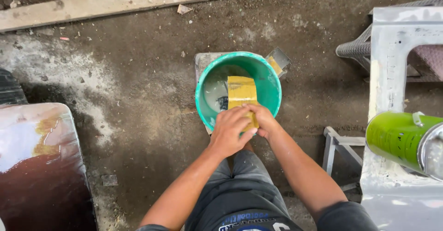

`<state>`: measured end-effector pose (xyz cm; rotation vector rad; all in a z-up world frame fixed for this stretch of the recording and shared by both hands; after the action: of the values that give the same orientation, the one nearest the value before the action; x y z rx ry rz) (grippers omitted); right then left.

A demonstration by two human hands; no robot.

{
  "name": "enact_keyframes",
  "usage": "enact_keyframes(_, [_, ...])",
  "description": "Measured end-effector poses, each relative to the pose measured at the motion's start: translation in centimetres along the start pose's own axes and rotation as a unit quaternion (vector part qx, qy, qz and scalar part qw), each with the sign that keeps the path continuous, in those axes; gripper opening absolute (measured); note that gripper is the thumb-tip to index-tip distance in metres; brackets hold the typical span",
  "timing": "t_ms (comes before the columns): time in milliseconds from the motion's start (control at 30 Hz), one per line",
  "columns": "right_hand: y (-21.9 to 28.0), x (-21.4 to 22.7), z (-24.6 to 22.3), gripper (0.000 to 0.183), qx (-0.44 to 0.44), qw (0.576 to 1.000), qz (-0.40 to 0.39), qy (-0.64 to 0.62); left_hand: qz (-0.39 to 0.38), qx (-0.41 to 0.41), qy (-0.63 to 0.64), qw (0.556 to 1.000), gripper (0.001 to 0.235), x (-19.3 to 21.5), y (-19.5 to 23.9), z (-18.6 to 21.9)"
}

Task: The person sands a brown car part using a sanding block and a yellow sponge, frequently dipping the tools into a green bucket of water. They wipe the surface with the sponge and sand various areas of the part, including the edges and the license plate recess.

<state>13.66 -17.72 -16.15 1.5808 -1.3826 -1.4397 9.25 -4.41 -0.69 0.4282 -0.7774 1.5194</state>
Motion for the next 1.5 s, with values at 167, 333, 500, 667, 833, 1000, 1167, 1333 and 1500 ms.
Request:
enact_keyframes(167, [2.7,-1.7,-1.4,0.040,0.033,0.998,0.044,0.004,0.229,0.446,0.193,0.844,0.038,-5.6,4.6,-9.3])
enact_keyframes(333, [2.6,-1.5,-0.9,0.041,0.041,0.998,0.040,0.000,0.111,0.599,0.540,0.580,0.044,-9.9,5.0,-11.5])
enact_keyframes(500, [2.6,-1.0,-1.2,0.041,0.081,0.994,0.050,0.054,0.094,0.612,0.610,0.495,0.038,-11.0,5.4,-10.6])
enact_keyframes(667, [2.9,0.1,-2.6,0.038,0.108,0.986,0.091,0.087,0.152,0.664,0.452,0.576,0.041,-9.0,5.8,-10.9])
enact_keyframes(833, [3.0,0.7,-3.9,0.058,0.143,0.985,0.044,0.085,0.244,0.530,0.315,0.748,0.045,-6.3,5.0,-10.7])
enact_keyframes(1000, [3.5,-0.7,-3.8,0.080,0.169,0.981,-0.004,0.093,0.229,0.464,0.278,0.809,0.054,-2.6,1.0,-7.1])
enact_keyframes(1167, [5.6,-3.0,-2.9,0.080,0.115,0.985,-0.122,0.030,0.189,0.393,0.439,0.786,0.069,-4.3,-0.4,-6.3])
enact_keyframes(1333, [5.7,-4.0,-1.7,0.058,0.083,0.982,-0.149,-0.086,0.204,0.429,0.456,0.753,0.067,-6.3,1.1,-7.7])
enact_keyframes(1500, [6.6,-7.0,-0.9,0.068,0.111,0.980,-0.105,-0.125,0.219,0.481,0.490,0.693,0.060,-5.1,0.7,-6.8])
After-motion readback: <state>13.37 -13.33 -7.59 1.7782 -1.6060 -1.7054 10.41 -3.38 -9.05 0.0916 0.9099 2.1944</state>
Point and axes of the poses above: each hand's wrist, its own y-axis away from the middle knuckle, its own x-axis out of the back of the hand, z = x × y, the point moved 4 cm from there along -y, towards the middle knuckle, and after that the axes turned 10 degrees about z, right-handed, at the moved point
